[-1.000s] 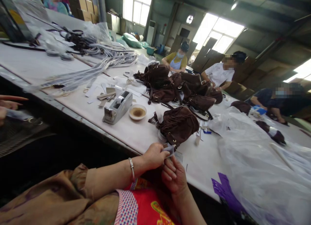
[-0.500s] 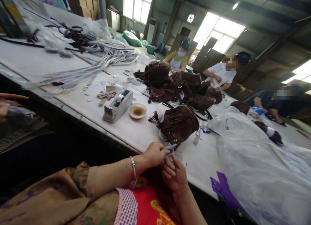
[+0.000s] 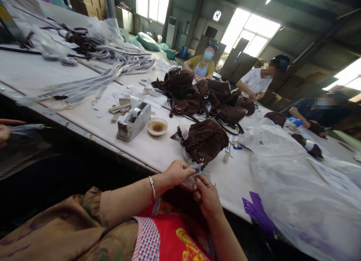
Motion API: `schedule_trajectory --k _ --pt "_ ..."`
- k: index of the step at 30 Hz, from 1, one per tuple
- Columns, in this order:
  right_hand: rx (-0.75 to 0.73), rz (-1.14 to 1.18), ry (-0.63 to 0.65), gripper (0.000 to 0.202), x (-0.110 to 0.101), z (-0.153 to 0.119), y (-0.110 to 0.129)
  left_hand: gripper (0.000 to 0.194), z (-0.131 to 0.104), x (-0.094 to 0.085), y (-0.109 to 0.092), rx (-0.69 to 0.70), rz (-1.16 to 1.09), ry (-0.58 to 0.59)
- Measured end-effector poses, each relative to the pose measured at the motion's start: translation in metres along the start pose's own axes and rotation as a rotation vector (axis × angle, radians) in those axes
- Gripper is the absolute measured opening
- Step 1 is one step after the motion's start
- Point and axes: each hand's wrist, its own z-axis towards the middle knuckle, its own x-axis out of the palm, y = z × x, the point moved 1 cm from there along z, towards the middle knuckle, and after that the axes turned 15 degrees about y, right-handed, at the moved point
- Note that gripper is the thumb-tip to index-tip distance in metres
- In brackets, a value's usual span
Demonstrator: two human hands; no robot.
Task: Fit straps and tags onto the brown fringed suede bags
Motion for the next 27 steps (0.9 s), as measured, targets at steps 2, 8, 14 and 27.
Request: schedule_trajectory --k 2,8,14,27 --pt "-0.008 -0.032 -0.005 0.051 0.004 0.003 -0.002 0.035 0.001 0.0 0.002 0.007 -0.007 -0.001" --pt "-0.184 -0.415 0.014 0.05 0.003 -0.016 0.006 0.032 0.0 -0.006 0.003 0.0 0.05 -0.054" --pt "-0.454 -1.059 0.149 0.015 -0.001 -0.02 0.039 0.033 0.001 -0.012 0.0 0.052 0.218 -0.048" --pt "-0.428 -1.359 0.429 0.027 0.025 0.044 0.081 0.013 -0.015 -0.017 0.008 0.404 0.435 0.015"
